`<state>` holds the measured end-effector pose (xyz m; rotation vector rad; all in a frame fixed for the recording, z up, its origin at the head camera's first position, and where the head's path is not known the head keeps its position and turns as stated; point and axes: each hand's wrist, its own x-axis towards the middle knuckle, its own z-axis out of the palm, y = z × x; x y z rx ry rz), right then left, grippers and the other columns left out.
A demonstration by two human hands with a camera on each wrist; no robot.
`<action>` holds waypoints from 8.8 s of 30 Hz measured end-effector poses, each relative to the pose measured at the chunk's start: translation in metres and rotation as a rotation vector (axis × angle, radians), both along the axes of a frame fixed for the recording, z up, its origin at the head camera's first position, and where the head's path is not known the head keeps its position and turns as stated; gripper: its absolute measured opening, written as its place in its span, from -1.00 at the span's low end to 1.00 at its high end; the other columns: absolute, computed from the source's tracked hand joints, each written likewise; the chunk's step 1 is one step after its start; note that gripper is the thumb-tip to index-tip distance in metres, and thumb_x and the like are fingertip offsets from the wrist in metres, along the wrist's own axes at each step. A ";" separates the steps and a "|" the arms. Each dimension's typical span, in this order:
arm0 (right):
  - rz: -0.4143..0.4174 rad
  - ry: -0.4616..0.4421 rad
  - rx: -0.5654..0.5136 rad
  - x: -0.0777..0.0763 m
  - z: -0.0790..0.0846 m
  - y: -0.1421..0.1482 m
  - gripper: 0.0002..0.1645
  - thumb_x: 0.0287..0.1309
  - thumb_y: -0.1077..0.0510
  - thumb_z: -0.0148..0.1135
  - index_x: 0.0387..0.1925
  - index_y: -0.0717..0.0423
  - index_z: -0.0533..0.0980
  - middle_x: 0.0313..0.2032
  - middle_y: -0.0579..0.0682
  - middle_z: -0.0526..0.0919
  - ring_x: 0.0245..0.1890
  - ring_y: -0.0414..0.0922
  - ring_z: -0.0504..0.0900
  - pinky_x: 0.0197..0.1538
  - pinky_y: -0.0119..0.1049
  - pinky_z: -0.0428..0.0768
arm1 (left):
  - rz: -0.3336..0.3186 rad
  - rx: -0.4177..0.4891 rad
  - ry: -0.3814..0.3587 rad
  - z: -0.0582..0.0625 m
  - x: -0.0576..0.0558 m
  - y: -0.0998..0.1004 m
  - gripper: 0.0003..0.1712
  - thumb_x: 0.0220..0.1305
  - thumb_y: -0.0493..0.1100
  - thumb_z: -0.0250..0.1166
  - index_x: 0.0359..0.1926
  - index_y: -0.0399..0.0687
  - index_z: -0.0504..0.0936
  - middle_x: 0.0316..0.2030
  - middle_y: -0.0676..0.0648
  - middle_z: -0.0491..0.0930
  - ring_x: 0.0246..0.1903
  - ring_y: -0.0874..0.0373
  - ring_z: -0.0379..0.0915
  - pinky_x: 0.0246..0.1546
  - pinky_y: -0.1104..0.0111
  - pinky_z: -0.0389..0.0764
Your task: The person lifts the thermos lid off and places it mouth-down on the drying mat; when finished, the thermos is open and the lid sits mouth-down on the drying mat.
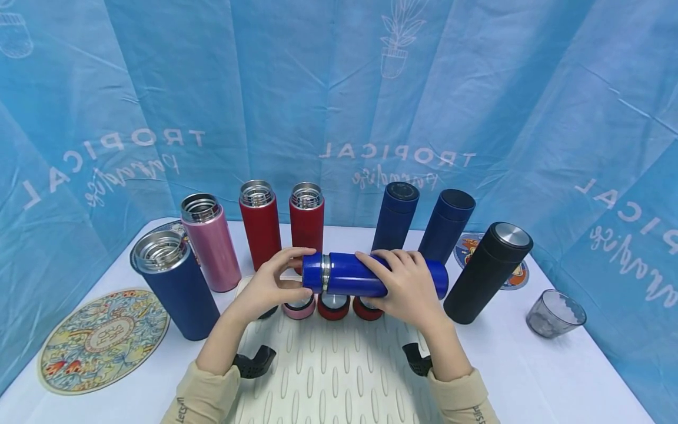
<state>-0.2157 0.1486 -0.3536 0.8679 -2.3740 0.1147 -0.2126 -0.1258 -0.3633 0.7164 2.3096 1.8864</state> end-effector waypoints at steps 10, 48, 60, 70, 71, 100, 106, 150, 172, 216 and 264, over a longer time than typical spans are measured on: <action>-0.028 -0.026 -0.027 -0.001 0.003 0.005 0.04 -0.42 -0.20 0.55 0.23 -0.21 0.34 0.00 0.03 0.55 -0.03 0.08 0.52 0.02 0.05 0.42 | 0.016 0.014 -0.039 0.001 0.000 -0.004 -0.27 0.05 -0.27 0.35 0.25 0.16 0.30 0.16 -0.17 0.27 0.10 -0.18 0.25 -0.13 0.19 0.59; 0.055 -0.640 -1.146 -0.072 -0.019 -0.059 0.00 -0.13 0.17 0.43 0.29 0.03 0.05 0.20 0.04 0.31 0.24 -0.01 0.29 0.24 0.03 0.29 | 0.007 -0.022 -0.027 0.002 0.001 -0.004 -0.27 0.05 -0.24 0.36 0.25 0.12 0.30 0.15 -0.14 0.27 0.09 -0.16 0.25 -0.08 0.18 0.57; -0.008 -0.756 -1.118 -0.093 -0.031 -0.065 0.07 -0.10 0.13 0.42 0.35 0.04 -0.03 0.24 0.08 0.27 0.25 0.03 0.28 0.25 0.02 0.27 | -0.005 -0.018 -0.022 0.001 0.000 -0.003 -0.27 0.05 -0.23 0.36 0.26 0.13 0.30 0.16 -0.13 0.28 0.09 -0.14 0.24 -0.08 0.18 0.56; -0.059 -0.834 -1.109 -0.105 -0.034 -0.066 0.07 -0.07 0.10 0.41 0.35 0.02 -0.05 0.24 0.07 0.28 0.24 0.03 0.30 0.24 0.02 0.29 | -0.020 -0.026 -0.017 0.001 0.001 -0.002 -0.29 0.07 -0.23 0.35 0.26 0.13 0.30 0.15 -0.11 0.28 0.06 -0.10 0.28 -0.09 0.22 0.57; -0.064 -0.840 -1.110 -0.106 -0.034 -0.066 0.07 -0.07 0.10 0.41 0.35 0.03 -0.05 0.24 0.08 0.28 0.24 0.03 0.30 0.24 0.02 0.29 | -0.019 -0.027 -0.017 0.001 0.001 -0.002 -0.29 0.07 -0.23 0.35 0.26 0.12 0.30 0.15 -0.11 0.29 0.06 -0.10 0.28 -0.09 0.23 0.57; -0.114 -0.836 -1.013 -0.110 -0.033 -0.065 0.05 -0.10 0.04 0.43 0.32 0.03 0.01 0.21 0.10 0.33 0.21 0.05 0.35 0.20 0.04 0.34 | 0.118 -0.340 0.109 0.001 0.031 -0.034 -0.22 -0.09 -0.17 0.46 0.21 -0.03 0.36 0.09 -0.17 0.38 -0.03 -0.10 0.34 -0.24 0.26 0.62; -0.115 -0.838 -1.012 -0.110 -0.034 -0.066 0.04 -0.11 0.04 0.43 0.32 0.03 0.01 0.21 0.09 0.33 0.21 0.05 0.35 0.19 0.05 0.35 | 0.160 -0.477 0.100 -0.009 0.048 -0.049 -0.23 -0.15 -0.10 0.51 0.16 -0.04 0.43 0.10 -0.21 0.37 -0.01 -0.16 0.36 -0.34 0.32 0.63; 0.032 -0.371 -1.201 -0.061 -0.022 -0.038 -0.35 0.03 0.21 0.31 0.17 0.14 0.30 0.01 0.14 0.45 0.02 0.04 0.39 0.03 -0.13 0.37 | 0.156 -0.851 0.038 -0.039 0.050 -0.060 -0.27 -0.30 0.06 0.55 0.01 -0.02 0.58 -0.10 -0.11 0.51 -0.09 -0.03 0.42 -0.10 -0.01 0.52; -0.015 -0.653 -1.236 -0.104 -0.052 0.008 0.26 -0.01 0.06 0.37 0.41 -0.27 -0.36 0.38 0.13 -0.06 0.37 0.05 0.02 0.31 0.09 0.09 | 0.151 -0.846 0.044 -0.039 0.051 -0.061 -0.27 -0.29 0.06 0.54 0.01 -0.03 0.58 -0.07 -0.14 0.51 -0.05 -0.08 0.42 -0.07 -0.04 0.49; 0.073 -0.571 -0.997 -0.048 -0.008 0.014 0.08 -0.24 0.14 0.50 0.33 -0.28 0.13 0.15 0.01 0.38 0.11 0.03 0.38 0.10 0.13 0.34 | 0.147 -0.855 0.021 -0.036 0.051 -0.059 -0.26 -0.30 0.06 0.55 0.01 -0.02 0.58 -0.06 -0.14 0.51 -0.05 -0.08 0.42 -0.08 -0.06 0.49; 0.069 -0.259 -0.177 -0.007 -0.004 0.008 0.00 -0.41 -0.08 0.54 0.22 -0.26 0.34 -0.05 -0.03 0.54 -0.09 -0.04 0.46 -0.08 -0.02 0.53 | 0.172 -0.834 0.177 0.004 0.036 -0.050 -0.22 -0.21 0.03 0.52 0.11 -0.07 0.50 0.04 -0.24 0.47 0.03 -0.20 0.39 -0.12 -0.06 0.53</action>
